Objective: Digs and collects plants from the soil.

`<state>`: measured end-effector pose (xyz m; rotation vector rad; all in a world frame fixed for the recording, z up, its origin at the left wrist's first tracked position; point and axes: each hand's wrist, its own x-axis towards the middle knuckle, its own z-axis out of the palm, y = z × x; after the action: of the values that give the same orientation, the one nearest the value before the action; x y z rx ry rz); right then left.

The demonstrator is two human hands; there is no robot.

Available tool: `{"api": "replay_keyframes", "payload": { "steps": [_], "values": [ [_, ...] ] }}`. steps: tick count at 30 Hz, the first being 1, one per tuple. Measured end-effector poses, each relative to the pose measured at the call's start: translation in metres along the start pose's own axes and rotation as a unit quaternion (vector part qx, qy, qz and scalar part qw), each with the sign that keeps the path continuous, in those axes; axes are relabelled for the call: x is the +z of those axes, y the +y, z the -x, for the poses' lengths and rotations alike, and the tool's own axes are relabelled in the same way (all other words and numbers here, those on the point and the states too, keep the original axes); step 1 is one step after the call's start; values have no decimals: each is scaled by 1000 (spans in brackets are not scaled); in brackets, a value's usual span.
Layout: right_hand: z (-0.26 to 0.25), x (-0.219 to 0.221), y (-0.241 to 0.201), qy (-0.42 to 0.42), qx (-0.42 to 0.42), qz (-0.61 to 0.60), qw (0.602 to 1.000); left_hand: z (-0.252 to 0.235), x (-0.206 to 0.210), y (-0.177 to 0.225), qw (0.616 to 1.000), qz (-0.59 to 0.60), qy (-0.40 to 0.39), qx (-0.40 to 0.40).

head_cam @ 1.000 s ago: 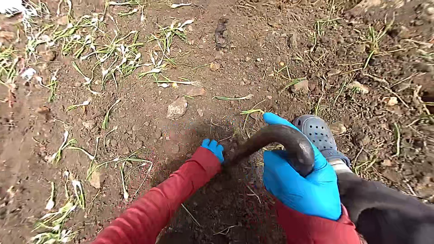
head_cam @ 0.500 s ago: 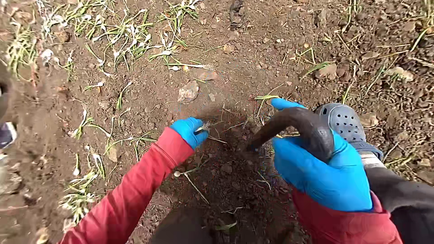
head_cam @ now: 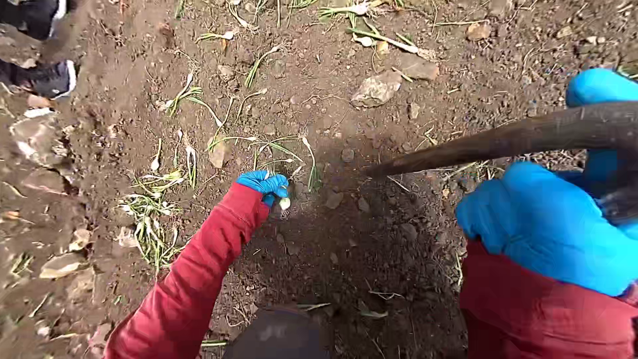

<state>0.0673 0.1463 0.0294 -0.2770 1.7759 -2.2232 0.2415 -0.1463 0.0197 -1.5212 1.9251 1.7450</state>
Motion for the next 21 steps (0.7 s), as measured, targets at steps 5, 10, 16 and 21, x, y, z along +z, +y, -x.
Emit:
{"api": "replay_keyframes", "payload": {
  "steps": [5,10,16,21],
  "values": [
    [30,26,12,37,106,98,989,-20,136,82,901,-372,-210,73],
    [15,11,-59,35,23,124,991,-11,134,25,872,-440,-184,113],
    [15,26,-43,-5,2,161,987,-94,78,62,912,-410,25,-23],
    [13,23,-62,54,2,182,982,-65,31,18,986,-111,68,102]
  ]
}}
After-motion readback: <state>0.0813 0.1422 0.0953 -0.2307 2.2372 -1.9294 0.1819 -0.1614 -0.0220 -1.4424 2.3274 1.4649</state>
